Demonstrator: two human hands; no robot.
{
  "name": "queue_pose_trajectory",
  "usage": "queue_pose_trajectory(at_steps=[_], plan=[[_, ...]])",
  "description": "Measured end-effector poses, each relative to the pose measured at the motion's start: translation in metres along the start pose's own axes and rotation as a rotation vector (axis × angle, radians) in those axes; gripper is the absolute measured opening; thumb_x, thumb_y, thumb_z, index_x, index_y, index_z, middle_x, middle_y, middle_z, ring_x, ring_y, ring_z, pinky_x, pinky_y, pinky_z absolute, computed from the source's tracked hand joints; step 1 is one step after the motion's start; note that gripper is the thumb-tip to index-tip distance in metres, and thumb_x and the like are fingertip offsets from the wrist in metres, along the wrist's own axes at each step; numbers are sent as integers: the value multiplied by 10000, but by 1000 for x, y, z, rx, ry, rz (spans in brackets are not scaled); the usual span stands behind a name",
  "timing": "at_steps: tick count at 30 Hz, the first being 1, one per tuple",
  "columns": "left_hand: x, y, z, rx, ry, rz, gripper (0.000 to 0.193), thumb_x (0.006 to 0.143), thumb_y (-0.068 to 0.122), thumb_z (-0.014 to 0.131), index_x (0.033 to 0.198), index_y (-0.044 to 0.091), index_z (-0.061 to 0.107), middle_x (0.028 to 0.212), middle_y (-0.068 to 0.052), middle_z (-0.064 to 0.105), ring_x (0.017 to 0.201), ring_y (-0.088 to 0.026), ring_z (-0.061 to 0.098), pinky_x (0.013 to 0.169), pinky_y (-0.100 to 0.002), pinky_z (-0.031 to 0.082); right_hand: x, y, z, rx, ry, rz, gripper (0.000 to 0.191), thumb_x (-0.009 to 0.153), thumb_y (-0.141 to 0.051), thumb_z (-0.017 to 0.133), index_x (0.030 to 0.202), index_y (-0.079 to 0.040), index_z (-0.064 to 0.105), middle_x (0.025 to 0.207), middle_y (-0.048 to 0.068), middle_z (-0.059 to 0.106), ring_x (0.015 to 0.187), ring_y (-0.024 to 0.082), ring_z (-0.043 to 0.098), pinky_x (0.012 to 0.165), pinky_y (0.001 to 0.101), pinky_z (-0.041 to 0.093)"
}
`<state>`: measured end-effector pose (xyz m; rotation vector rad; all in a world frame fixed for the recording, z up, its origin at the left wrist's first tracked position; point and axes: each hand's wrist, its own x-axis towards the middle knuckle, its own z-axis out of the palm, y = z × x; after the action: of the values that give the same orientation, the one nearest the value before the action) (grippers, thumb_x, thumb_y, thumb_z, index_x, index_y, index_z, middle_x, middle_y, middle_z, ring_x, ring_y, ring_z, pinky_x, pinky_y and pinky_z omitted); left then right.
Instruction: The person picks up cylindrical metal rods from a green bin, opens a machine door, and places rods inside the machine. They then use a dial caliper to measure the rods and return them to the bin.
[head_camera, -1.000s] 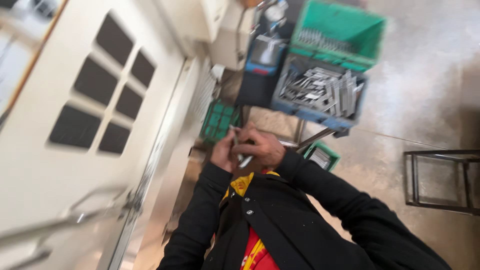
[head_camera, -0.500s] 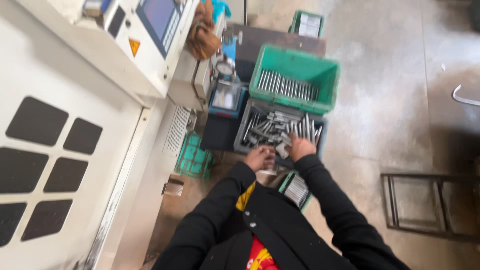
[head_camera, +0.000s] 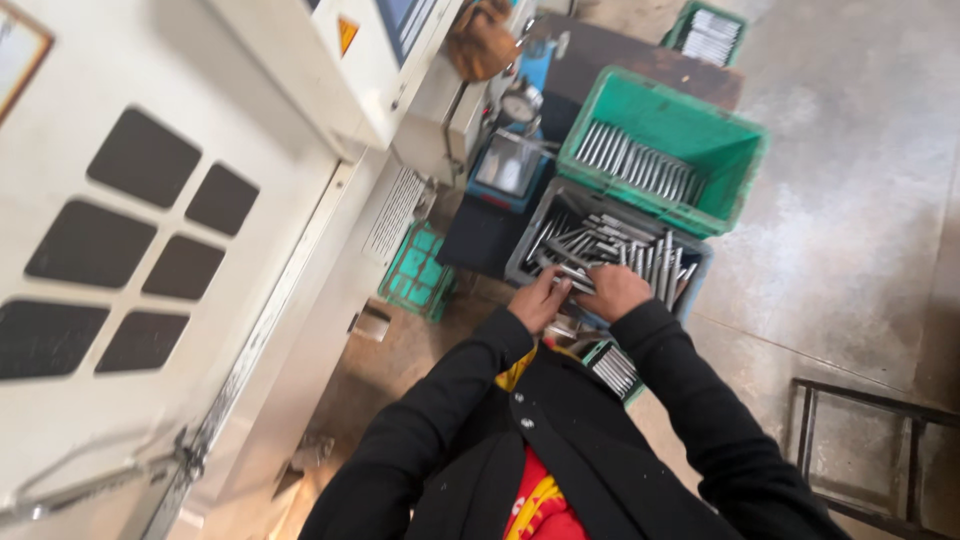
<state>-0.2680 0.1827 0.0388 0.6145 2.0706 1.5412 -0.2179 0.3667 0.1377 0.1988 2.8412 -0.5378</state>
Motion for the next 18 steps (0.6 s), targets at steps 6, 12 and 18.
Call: queue_pose_trajectory(at_steps=[6, 12, 18], plan=[[-25, -12, -57, -392, 367, -69, 332, 1112, 296, 491, 1248, 52, 670, 872, -21, 646, 697, -117, 610, 537, -271, 467, 17, -66, 0, 1427, -278, -11, 327, 1086, -236, 633, 1258, 33, 702, 840, 68, 616, 738, 175, 600, 662, 339, 509], [-84, -8, -125, -1172, 497, -411, 269, 1077, 335, 461, 1103, 131, 635, 702, 38, 466, 488, -45, 377, 378, -202, 266, 15, -150, -17, 1408, -506, -150, 342, 960, -97, 656, 1285, 8, 629, 906, 31, 681, 775, 125, 678, 666, 270, 570], [-127, 26, -153, -1226, 534, -401, 210, 1074, 321, 481, 1110, 154, 603, 698, 28, 460, 476, -36, 356, 382, -194, 244, 20, -218, -16, 1317, -552, -243, 214, 892, -41, 752, 1087, 31, 699, 953, 100, 741, 817, 162, 744, 624, 264, 586]])
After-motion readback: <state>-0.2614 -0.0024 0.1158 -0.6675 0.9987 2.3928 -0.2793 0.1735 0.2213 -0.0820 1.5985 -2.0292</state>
